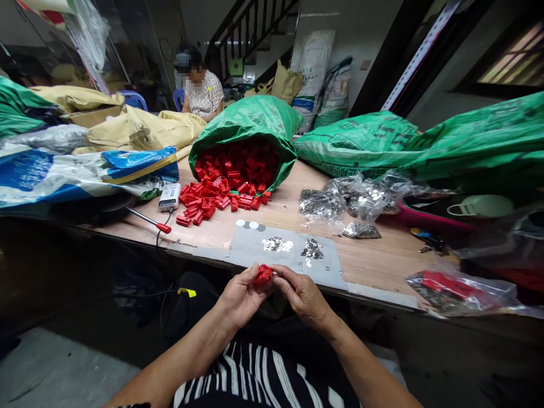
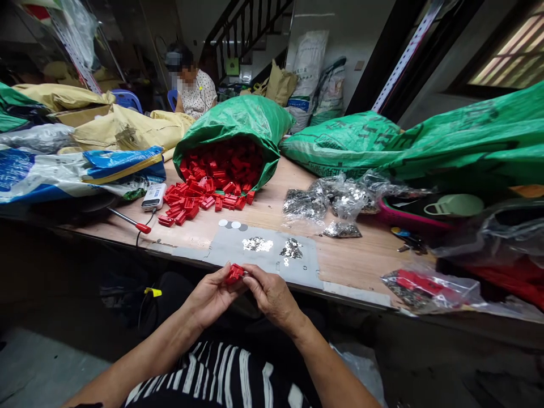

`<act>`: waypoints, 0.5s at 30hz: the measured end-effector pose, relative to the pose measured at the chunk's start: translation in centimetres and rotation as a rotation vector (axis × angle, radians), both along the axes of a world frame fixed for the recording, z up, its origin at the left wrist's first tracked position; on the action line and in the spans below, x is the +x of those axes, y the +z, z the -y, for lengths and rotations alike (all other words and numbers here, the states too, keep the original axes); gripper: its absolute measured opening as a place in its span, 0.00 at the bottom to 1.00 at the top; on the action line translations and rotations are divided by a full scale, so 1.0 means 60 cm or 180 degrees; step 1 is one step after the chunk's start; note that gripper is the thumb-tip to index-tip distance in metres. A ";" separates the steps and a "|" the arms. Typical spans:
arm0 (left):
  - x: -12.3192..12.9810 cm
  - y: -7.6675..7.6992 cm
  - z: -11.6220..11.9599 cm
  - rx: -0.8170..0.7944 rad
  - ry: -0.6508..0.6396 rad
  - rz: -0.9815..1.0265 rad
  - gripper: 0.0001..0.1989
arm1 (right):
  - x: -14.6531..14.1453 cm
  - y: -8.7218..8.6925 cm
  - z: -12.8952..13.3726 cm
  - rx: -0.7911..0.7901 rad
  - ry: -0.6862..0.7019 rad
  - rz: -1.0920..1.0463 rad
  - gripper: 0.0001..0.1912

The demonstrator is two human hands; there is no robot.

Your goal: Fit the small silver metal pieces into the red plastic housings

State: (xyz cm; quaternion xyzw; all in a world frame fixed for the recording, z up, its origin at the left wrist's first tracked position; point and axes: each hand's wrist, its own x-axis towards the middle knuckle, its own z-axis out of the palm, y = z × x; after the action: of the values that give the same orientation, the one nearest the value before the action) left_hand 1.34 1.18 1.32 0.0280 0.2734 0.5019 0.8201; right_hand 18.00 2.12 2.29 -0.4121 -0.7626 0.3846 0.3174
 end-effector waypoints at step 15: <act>-0.018 -0.160 0.004 -0.0259 -0.0432 -0.1457 0.08 | 0.044 -0.031 -0.002 -0.0616 -0.0628 0.0162 0.20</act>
State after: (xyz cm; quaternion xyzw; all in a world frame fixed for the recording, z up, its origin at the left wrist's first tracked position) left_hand 0.27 0.97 -8.28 0.1263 0.4696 0.4148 0.7691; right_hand 20.64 2.24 0.43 -0.5233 -0.6855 0.4127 0.2930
